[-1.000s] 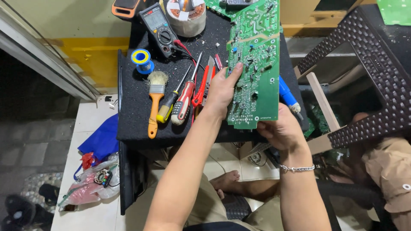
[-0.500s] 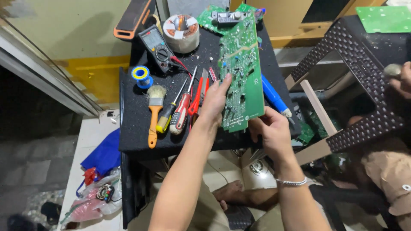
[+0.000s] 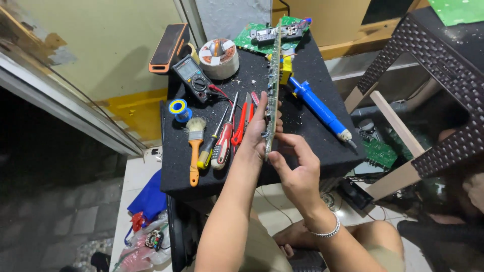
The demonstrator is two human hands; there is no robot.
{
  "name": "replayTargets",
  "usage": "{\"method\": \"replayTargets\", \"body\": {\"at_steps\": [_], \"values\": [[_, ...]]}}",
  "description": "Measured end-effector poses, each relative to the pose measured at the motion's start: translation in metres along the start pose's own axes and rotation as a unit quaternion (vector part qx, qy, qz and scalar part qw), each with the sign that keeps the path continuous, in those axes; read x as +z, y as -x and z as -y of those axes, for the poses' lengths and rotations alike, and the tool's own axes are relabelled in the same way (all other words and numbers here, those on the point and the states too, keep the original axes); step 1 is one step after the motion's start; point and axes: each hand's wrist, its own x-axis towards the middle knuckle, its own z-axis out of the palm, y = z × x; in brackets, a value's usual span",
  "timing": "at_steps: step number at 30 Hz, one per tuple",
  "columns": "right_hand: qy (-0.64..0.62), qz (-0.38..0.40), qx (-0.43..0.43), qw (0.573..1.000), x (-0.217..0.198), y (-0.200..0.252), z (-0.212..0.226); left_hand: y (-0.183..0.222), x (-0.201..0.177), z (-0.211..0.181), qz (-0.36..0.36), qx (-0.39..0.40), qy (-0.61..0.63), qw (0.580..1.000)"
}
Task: Repairing a large circuit board by desoldering and soldering components using a soldering iron and desoldering pump.
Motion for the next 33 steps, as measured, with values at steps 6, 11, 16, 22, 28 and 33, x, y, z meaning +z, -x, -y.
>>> {"method": "replayTargets", "body": {"at_steps": [6, 11, 16, 22, 28, 33], "values": [[0.012, 0.012, 0.014, 1.000, -0.001, -0.001, 0.007, -0.010, -0.013, 0.001, -0.015, 0.002, -0.003, 1.000], [0.010, 0.023, 0.040, 0.999, 0.002, 0.003, 0.021, -0.004, -0.008, -0.003, -0.007, 0.019, 0.013, 1.000], [0.002, 0.011, 0.072, 0.997, 0.006, 0.010, 0.025, -0.009, -0.018, 0.000, 0.027, 0.063, 0.004, 0.998], [0.005, 0.050, 0.115, 0.992, 0.005, 0.016, 0.039, -0.010, -0.033, 0.007, 0.156, 0.113, 0.091, 0.977], [-0.078, 0.065, 0.189, 0.977, 0.001, 0.026, 0.038, -0.002, -0.029, 0.011, 0.244, 0.171, 0.108, 0.948], [-0.121, 0.056, 0.200, 0.971, 0.002, 0.028, 0.045, -0.002, -0.029, 0.012, 0.284, 0.192, 0.091, 0.935]]}}
